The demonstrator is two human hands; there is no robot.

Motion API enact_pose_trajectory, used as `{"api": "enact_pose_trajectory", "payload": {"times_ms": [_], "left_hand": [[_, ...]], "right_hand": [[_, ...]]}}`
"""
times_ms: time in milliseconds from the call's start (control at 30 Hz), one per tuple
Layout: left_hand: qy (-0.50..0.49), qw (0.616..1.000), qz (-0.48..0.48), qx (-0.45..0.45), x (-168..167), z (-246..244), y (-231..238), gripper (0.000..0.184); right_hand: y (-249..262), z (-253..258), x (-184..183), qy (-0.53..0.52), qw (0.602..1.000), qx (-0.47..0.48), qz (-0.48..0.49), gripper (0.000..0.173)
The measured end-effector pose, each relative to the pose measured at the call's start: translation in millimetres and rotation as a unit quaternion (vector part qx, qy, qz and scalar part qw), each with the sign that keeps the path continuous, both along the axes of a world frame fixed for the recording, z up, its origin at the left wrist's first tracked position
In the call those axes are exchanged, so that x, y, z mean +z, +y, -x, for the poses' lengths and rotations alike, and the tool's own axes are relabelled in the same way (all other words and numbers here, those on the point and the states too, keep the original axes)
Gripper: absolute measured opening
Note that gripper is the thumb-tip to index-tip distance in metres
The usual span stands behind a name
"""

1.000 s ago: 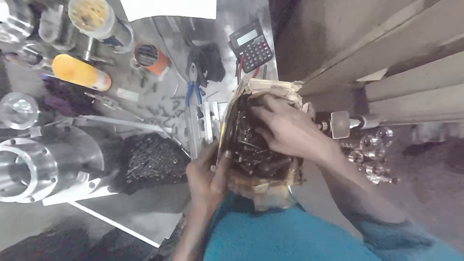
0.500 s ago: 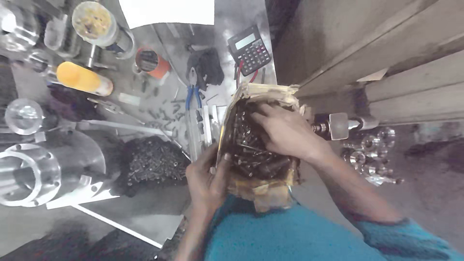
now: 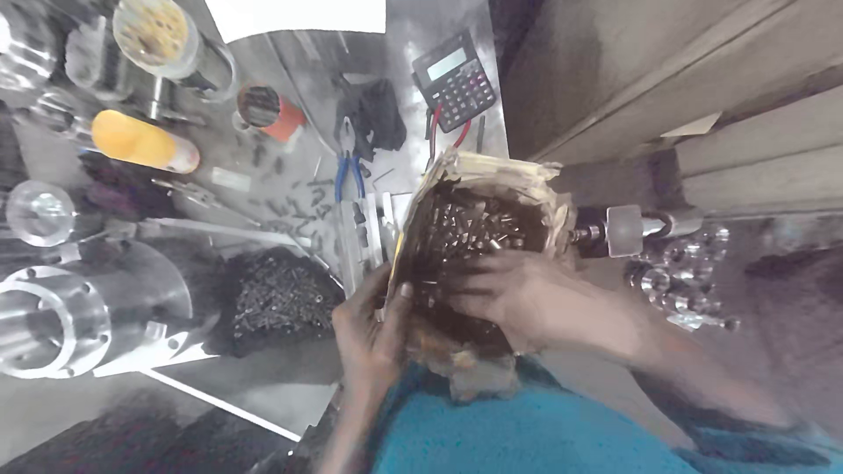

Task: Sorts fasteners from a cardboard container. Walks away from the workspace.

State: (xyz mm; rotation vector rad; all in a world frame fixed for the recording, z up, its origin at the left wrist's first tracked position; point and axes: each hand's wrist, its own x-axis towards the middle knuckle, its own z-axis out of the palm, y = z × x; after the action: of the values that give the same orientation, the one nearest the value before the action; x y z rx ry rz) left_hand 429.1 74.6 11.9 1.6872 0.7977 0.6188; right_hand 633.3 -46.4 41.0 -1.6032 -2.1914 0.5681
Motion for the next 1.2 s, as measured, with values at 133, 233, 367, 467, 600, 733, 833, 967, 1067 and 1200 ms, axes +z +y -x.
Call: {"api": "enact_pose_trajectory", "payload": {"times_ms": [133,233,367,467,600,733,833,967,1067,1200], "left_hand": [[0.005,1.0,0.003,0.0,1.3,0.1,0.7,0.033],[0.003,1.0,0.008,-0.002,1.4,0.9,0.5,0.033],[0.001,1.0,0.009,-0.008,0.5,2.5,0.9,0.035],[-0.008,1.0,0.011,-0.01,-0.9,3.3,1.3,0.034],[-0.016,1.0,0.012,-0.014,-0.6,3.5,2.6,0.032],[-0.017,1.0,0.01,-0.013,-3.0,3.2,2.3,0.034],[-0.014,1.0,0.015,-0.007,-4.3,4.4,2.2,0.034],[-0.013,1.0,0.023,-0.007,-3.2,4.4,0.8,0.033],[-0.009,1.0,0.018,-0.011,-2.0,4.0,1.3,0.033],[0.011,1.0,-0.002,-0.013,-2.1,4.5,1.4,0.037]], "right_hand": [[-12.5,-11.9,14.8,0.058,0.996,0.026,0.055,0.033],[-21.0,-31.2,22.8,0.003,0.997,-0.035,0.073,0.025],[-21.7,-48.4,33.6,-0.021,0.991,-0.106,0.083,0.035],[-19.9,-46.4,32.7,-0.016,0.99,-0.116,0.076,0.034],[-14.8,-49.6,37.3,-0.018,0.987,-0.125,0.096,0.034],[-0.3,-59.4,31.3,-0.027,0.982,-0.165,0.082,0.028],[3.6,-53.5,30.5,-0.046,0.982,-0.157,0.095,0.034],[2.5,-32.1,33.1,-0.121,0.98,-0.076,0.139,0.062],[4.6,-9.7,25.4,-0.174,0.971,-0.058,0.155,0.067],[9.7,1.1,21.2,-0.2,0.953,-0.08,0.213,0.07]]}}
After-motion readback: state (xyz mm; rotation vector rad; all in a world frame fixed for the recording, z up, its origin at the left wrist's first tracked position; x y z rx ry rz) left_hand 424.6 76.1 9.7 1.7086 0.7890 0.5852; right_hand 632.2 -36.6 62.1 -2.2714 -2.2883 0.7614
